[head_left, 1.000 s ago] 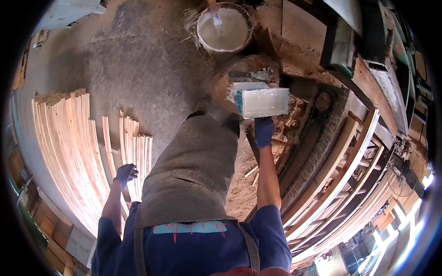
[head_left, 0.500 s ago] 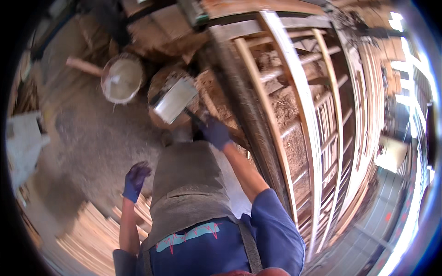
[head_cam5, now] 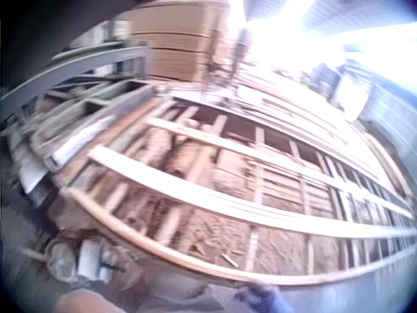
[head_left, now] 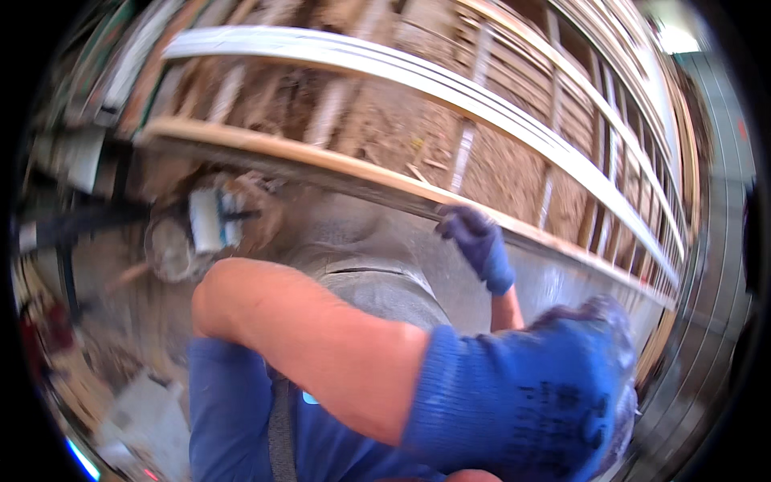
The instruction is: The person picks up wooden planks from a stack and places them on a metal rack. They then use a handheld applicator to spread a white substance along the length of each plank. The person repeats this process for multiple planks, moving along the rack.
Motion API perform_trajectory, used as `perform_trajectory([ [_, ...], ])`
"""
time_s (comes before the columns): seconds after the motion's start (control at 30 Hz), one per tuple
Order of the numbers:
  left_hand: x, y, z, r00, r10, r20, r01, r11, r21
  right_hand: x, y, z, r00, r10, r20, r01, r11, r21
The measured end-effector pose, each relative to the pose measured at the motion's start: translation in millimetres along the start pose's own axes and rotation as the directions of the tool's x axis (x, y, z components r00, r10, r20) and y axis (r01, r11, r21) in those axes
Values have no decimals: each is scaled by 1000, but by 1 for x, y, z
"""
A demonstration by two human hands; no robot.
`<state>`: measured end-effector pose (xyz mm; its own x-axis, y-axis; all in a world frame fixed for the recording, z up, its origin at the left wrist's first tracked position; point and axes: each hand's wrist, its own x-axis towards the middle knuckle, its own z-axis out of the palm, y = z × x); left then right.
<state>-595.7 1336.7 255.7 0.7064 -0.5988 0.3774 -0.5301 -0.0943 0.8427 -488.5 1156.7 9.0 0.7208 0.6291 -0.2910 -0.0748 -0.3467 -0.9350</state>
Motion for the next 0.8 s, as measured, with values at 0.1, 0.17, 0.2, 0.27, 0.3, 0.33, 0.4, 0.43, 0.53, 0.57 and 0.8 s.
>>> perform_trajectory([
  [0.1,48,-38,32,983,112,145,-111,994,-14,3,-1,-114,906,111,-409,-25,977,210],
  [0.17,79,-61,39,955,200,217,-196,980,-42,8,40,-201,817,233,-527,54,879,473],
  [0.2,96,-73,42,943,231,241,-225,973,-54,10,71,-248,755,362,-547,35,810,585],
  [0.27,118,-87,35,938,241,248,-246,969,-11,26,133,-314,644,461,-611,101,740,665],
  [0.3,126,-91,28,940,241,242,-255,966,28,34,157,-344,599,467,-650,103,761,641],
  [0.33,129,-95,20,946,235,225,-259,962,84,53,180,-372,579,393,-715,14,871,491],
  [0.4,134,-108,-4,966,179,184,-218,951,218,64,217,-422,550,89,-831,-677,630,-380],
  [0.43,134,-118,-16,985,92,149,-132,948,288,73,227,-429,533,95,-841,-796,393,-461],
  [0.53,120,-158,-37,982,-191,-9,175,875,452,105,252,-442,278,407,-870,-531,820,214],
  [0.57,108,-173,-42,961,-263,-82,271,850,453,126,241,-439,415,512,-752,142,780,610],
  [0.8,71,-225,-45,844,-429,-323,534,726,432,141,237,-434,631,200,-749,751,83,655],
])
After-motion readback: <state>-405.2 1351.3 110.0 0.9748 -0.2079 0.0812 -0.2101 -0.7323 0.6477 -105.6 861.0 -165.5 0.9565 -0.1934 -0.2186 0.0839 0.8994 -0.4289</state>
